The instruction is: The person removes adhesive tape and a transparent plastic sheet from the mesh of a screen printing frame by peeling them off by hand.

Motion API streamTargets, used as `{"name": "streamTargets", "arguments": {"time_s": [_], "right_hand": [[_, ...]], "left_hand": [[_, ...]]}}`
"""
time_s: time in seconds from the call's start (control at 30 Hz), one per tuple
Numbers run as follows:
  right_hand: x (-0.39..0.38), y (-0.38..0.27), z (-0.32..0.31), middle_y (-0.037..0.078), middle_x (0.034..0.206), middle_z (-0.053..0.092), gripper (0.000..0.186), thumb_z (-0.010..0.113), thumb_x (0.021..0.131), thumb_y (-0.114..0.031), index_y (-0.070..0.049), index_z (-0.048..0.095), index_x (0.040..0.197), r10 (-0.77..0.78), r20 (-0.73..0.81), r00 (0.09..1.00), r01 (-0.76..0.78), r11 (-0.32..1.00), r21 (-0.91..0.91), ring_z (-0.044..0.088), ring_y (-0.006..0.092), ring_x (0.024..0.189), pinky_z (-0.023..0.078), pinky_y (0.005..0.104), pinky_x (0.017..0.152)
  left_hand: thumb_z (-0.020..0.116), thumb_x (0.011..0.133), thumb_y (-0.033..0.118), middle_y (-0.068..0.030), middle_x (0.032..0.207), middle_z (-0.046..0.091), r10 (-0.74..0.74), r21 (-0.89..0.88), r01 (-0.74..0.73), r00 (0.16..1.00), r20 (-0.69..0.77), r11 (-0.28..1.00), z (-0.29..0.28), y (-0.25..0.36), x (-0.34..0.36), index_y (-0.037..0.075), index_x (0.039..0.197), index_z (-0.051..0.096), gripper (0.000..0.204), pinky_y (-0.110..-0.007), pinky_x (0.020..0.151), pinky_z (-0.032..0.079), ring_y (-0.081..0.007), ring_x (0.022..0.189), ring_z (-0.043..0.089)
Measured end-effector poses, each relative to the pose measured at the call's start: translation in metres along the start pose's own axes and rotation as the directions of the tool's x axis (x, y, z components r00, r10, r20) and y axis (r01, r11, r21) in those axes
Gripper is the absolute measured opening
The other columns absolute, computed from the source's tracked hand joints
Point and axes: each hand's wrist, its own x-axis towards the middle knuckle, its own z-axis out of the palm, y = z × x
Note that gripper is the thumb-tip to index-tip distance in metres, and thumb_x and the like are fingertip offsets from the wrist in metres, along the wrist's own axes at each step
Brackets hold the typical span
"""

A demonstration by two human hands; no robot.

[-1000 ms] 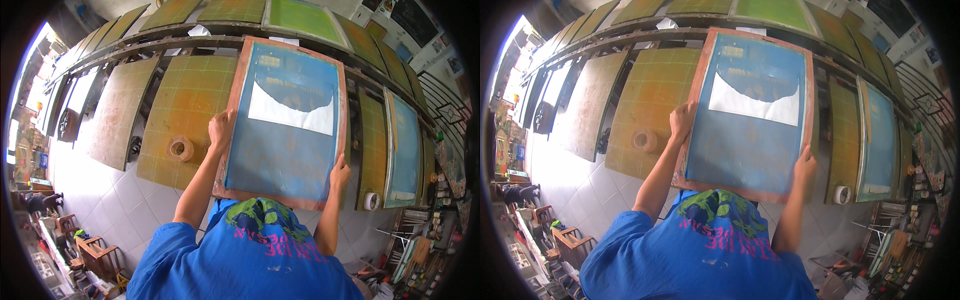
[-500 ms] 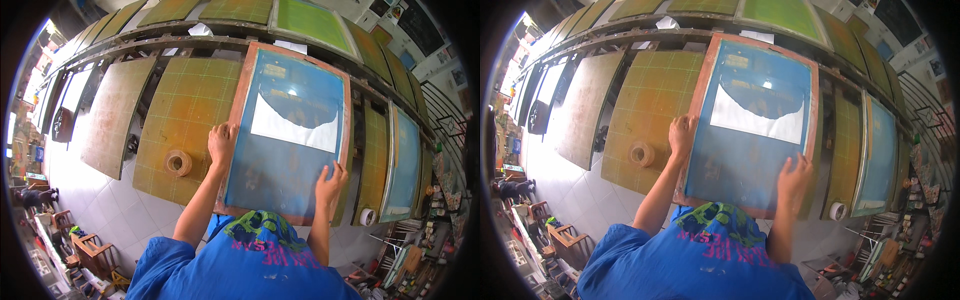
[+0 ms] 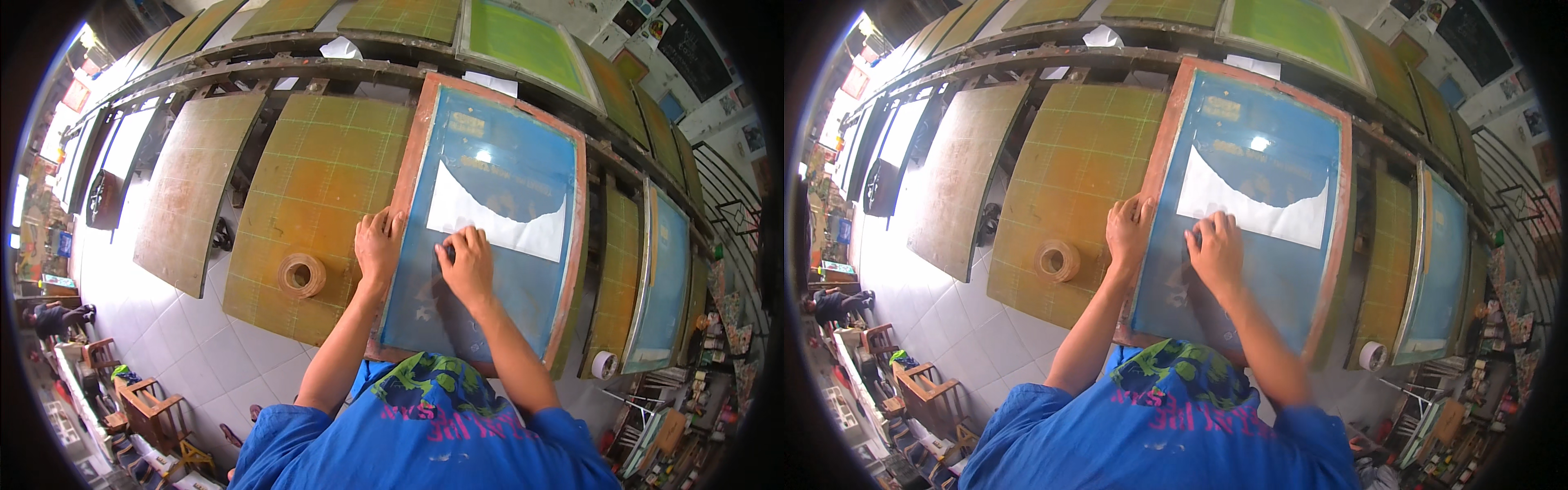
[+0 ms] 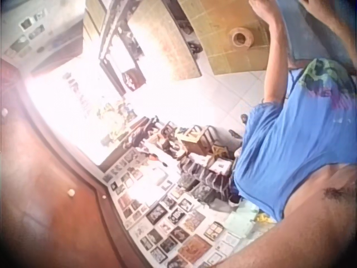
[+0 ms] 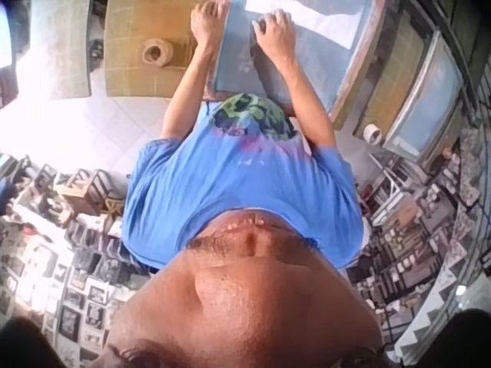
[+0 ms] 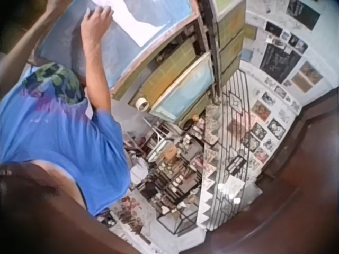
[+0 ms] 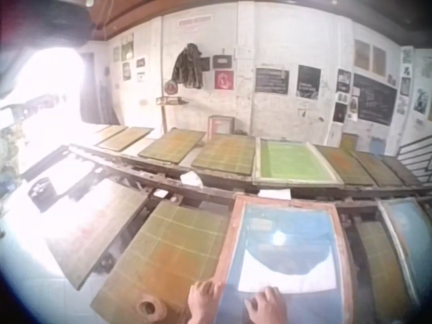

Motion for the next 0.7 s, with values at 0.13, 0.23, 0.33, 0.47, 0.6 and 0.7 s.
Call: {"name": "streamTargets", "arguments": {"time_s": [0.13,0.23,0.33,0.47,0.6,0.7], "right_hand": [[0.059,0.014,0.010,0.011,0.098,0.059,0.016,0.075,0.089,-0.019,-0.007,0.068,0.096,-0.073,-0.033,0.997,0.073,0.997,-0.010,0.059,0.0330,0.099,0.049,0.0459,0.085],[0.126,0.033,0.026,0.013,0.100,0.064,0.018,0.073,0.091,-0.017,-0.007,0.070,0.106,-0.072,-0.003,0.997,0.072,0.997,0.031,0.061,0.0351,0.102,0.052,0.0468,0.089],[0.204,0.057,0.046,0.014,0.106,0.066,0.021,0.072,0.092,-0.019,-0.010,0.072,0.112,-0.142,-0.032,0.989,0.142,0.990,-0.009,0.063,0.0360,0.106,0.053,0.0464,0.091],[0.274,0.075,0.055,0.015,0.111,0.067,0.028,0.073,0.092,-0.022,-0.015,0.073,0.119,-0.143,0.008,0.990,0.144,0.988,-0.063,0.064,0.0363,0.108,0.053,0.0467,0.094],[0.301,0.083,0.069,0.015,0.110,0.068,0.024,0.073,0.092,-0.027,-0.018,0.078,0.113,-0.212,0.034,0.977,0.212,0.977,0.010,0.064,0.0361,0.111,0.054,0.0475,0.093],[0.306,0.080,0.068,0.013,0.112,0.068,0.020,0.073,0.091,-0.026,-0.016,0.079,0.108,-0.167,0.131,0.977,0.163,0.986,0.041,0.064,0.0349,0.112,0.054,0.0465,0.092]], "left_hand": [[0.070,0.097,0.039,-0.0197,0.108,0.071,-0.022,0.005,0.022,1.000,0.016,1.000,-0.004,0.002,-0.003,0.001,0.117,0.075,0.043,-0.045,0.092,0.051,-0.0375,0.103,0.065],[0.070,0.097,0.039,-0.0199,0.107,0.071,-0.025,0.027,0.025,1.000,0.003,0.999,-0.003,0.002,-0.001,0.001,0.117,0.075,0.044,-0.045,0.093,0.051,-0.0376,0.102,0.065],[0.070,0.096,0.041,-0.0197,0.107,0.071,-0.028,0.018,0.028,1.000,-0.007,0.999,0.000,0.000,-0.002,0.002,0.117,0.076,0.045,-0.045,0.092,0.051,-0.0373,0.102,0.065],[0.071,0.095,0.042,-0.0190,0.107,0.071,-0.056,-0.010,0.057,0.998,0.013,0.998,-0.002,0.006,-0.003,0.001,0.117,0.076,0.047,-0.045,0.093,0.051,-0.0364,0.103,0.065],[0.071,0.095,0.043,-0.0178,0.107,0.071,-0.080,-0.032,0.080,0.997,0.016,0.996,-0.005,0.010,-0.001,0.002,0.118,0.076,0.048,-0.045,0.094,0.051,-0.0351,0.104,0.065],[0.071,0.095,0.043,-0.0167,0.109,0.071,-0.108,-0.023,0.109,0.994,0.028,0.994,-0.006,0.007,-0.001,0.002,0.119,0.076,0.048,-0.044,0.094,0.052,-0.0342,0.107,0.065]]}}
